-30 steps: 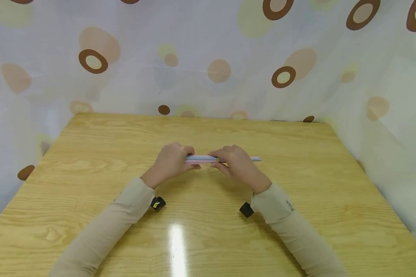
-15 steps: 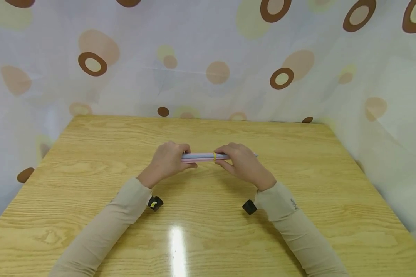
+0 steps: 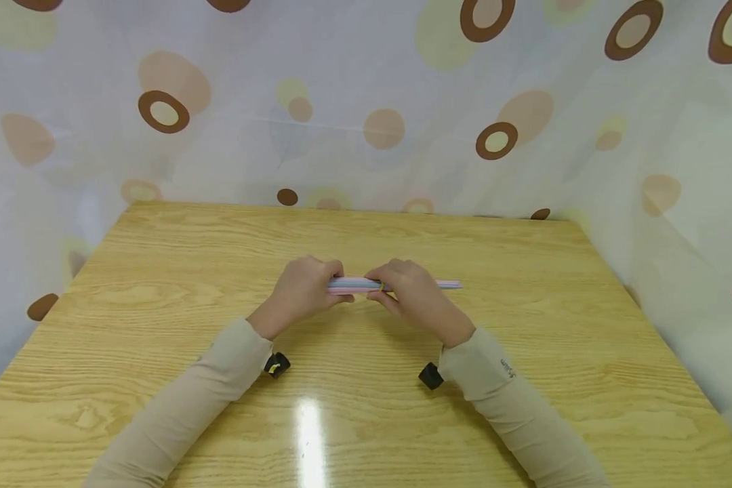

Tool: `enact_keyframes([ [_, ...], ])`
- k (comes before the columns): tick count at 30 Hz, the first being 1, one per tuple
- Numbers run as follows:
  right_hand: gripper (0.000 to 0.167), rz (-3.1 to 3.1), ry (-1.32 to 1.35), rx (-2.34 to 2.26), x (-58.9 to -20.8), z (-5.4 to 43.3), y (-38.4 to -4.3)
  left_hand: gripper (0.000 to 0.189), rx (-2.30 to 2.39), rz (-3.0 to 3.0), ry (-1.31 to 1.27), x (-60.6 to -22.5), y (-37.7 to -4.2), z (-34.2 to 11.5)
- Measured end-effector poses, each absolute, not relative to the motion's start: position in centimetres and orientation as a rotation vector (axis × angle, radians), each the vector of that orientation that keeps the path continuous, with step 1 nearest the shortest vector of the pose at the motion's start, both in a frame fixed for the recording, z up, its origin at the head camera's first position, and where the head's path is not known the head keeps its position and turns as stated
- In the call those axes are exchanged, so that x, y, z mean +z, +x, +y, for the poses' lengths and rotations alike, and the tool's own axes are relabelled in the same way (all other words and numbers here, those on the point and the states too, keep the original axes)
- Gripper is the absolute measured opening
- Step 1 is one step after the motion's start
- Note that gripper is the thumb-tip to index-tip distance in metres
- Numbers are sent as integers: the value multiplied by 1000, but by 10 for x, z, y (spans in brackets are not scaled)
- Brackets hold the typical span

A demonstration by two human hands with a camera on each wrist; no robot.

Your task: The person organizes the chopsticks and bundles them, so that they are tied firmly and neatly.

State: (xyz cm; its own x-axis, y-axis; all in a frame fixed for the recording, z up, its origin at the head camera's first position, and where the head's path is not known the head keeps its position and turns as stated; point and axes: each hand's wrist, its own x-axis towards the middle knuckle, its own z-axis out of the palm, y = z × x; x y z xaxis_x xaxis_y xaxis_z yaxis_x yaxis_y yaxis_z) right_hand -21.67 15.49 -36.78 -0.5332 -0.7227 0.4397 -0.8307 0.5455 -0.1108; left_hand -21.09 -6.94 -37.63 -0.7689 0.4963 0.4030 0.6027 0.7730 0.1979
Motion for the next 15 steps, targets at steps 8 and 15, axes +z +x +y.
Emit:
enact_keyframes([
  [8,32,-2442,1318,453,-367,158,-218,38,-497,-2624,-856,-376,-211,-69],
  [15,30,-2507,1266,563,-359,170,-225,37,-501,-2696,-780,-373,-216,-76],
])
